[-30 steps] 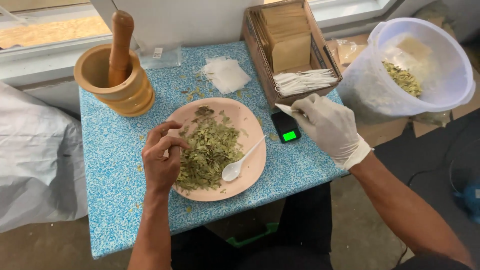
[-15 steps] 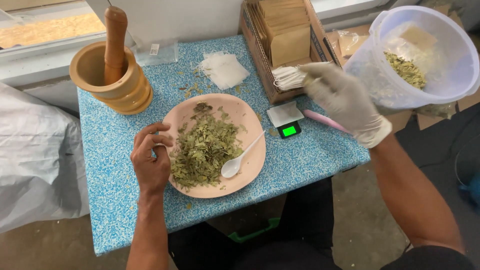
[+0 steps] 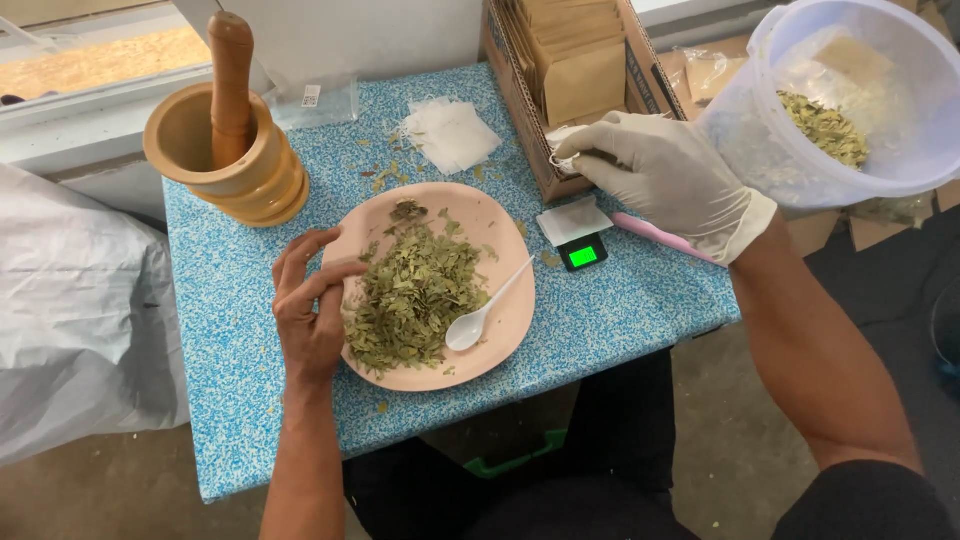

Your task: Filling small tea bags with dried leaves and sealing them with a heat sealer

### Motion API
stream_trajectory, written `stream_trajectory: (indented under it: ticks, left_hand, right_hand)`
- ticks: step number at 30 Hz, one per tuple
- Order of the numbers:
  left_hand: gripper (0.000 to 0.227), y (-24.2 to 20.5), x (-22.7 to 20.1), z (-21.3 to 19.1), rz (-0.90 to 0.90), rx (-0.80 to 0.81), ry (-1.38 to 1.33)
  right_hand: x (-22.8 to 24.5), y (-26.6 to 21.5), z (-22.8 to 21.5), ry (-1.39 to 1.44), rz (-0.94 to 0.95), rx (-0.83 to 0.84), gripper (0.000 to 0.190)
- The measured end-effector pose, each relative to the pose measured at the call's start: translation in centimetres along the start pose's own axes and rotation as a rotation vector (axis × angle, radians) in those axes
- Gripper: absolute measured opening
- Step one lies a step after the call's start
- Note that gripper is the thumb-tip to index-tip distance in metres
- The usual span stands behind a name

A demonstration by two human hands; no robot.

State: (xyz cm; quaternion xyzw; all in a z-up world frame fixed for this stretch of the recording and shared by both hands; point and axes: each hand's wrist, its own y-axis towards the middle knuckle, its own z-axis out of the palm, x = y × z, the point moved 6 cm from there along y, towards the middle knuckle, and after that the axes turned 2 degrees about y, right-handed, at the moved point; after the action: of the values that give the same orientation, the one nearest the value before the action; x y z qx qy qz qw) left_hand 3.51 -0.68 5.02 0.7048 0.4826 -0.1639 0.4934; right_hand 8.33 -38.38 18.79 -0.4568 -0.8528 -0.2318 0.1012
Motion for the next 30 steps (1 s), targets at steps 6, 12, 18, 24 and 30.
stream_trajectory:
  ticks: [6, 12, 18, 24, 30]
  left_hand:
    - [0.036, 0.3, -0.4, -0.4, -0.091, 0.021, -0.106]
    - [0.044, 0.2, -0.1, -0.2, -0.104, 0.029, -0.109]
    - [0.047, 0.3, -0.1, -0.2, -0.132, 0.016, -0.137]
    - [0.048, 0.3, -0.4, -0.2, -0.117, 0.003, -0.127]
    - [0.045, 0.2, -0.3, -0.4, -0.111, -0.007, -0.135]
  right_hand:
    - [-1.8, -1.8, 0.7, 0.155, 0.322, 0.038, 0.021]
    - [-3.7, -3.2, 2.8, 0.085, 0.34, 0.056, 0.017]
    - [-6.3, -5.8, 6.2, -0.086, 0.365, 0.121, 0.022]
    - [-5.6, -7.7, 11.0, -0.619, 0.106, 0.086, 0.057]
    - [-6.3, -7.8, 14.1, -0.655, 0.039, -0.054, 0.033]
